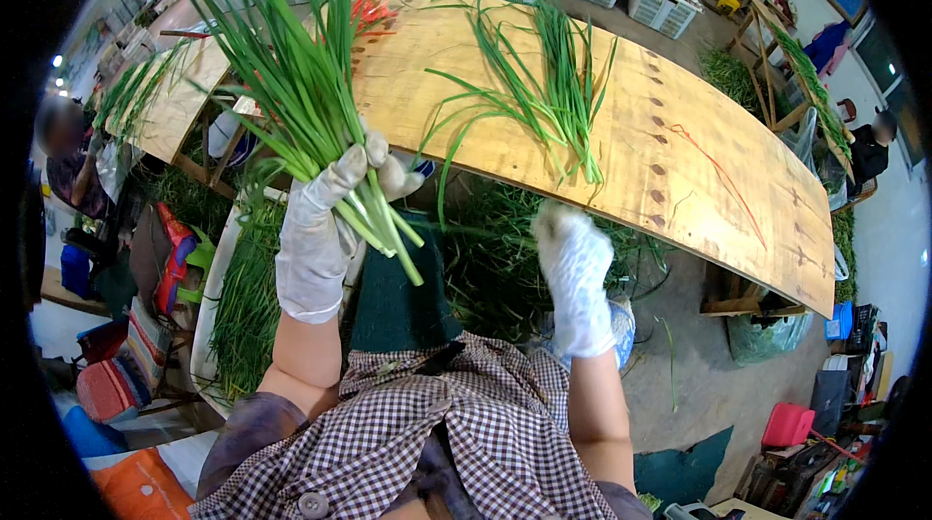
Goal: The person gathers green chives from a crate, aligns the stalks on a wooden table, secures the bunch with a red tie, and places the bundle onto a stack on the floor.
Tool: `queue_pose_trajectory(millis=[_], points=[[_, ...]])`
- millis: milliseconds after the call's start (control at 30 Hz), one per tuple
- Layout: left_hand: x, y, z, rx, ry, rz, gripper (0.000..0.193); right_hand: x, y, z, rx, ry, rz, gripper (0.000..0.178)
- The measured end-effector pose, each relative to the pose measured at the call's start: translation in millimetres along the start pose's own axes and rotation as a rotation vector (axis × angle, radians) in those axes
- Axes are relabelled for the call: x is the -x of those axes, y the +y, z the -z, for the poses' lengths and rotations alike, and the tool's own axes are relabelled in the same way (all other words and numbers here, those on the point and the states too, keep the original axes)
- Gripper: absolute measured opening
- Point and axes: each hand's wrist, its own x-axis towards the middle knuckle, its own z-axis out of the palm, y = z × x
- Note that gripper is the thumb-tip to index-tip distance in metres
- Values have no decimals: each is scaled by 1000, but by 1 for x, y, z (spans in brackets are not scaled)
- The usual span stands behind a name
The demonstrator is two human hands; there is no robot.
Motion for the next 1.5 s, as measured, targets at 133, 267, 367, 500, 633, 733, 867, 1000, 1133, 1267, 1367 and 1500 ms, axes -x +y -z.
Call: queue_pose_trajectory(millis=[133,267,367,500,633,733,867,1000,1133,1267,1367,1500], points=[[-5,-14,-1,96,-10,34,29,-74,-7,-1,341,38,-46,25],[-1,-21,-1,-28,125,51,23,-100,3,-16,374,-246,-174,32],[3,-19,12,-6,177,58,20,-95,-14,4,-43,-216,-187,30],[3,-18,19,28,184,76,18,-53,0,29,-603,-535,97,28],[3,-16,18,40,133,92,16,-14,-7,49,-273,-1106,402,25],[7,-16,19,-4,108,95,14,-52,-28,31,31,-416,108,24],[2,-24,-2,0,78,138,16,-120,23,-30,577,-177,70,17],[2,-16,2,-3,113,149,14,-133,-4,-20,356,-104,-137,21],[-1,-22,17,-3,156,90,17,-100,-6,6,-1237,-289,-507,26],[-8,-34,18,-165,406,134,12,-31,-6,-2,-1763,-697,-619,29],[-11,-44,22,-253,428,166,9,-5,-21,18,-1357,-553,-489,28],[-14,-64,25,-381,451,271,15,19,-50,16,-784,-256,-311,16]])
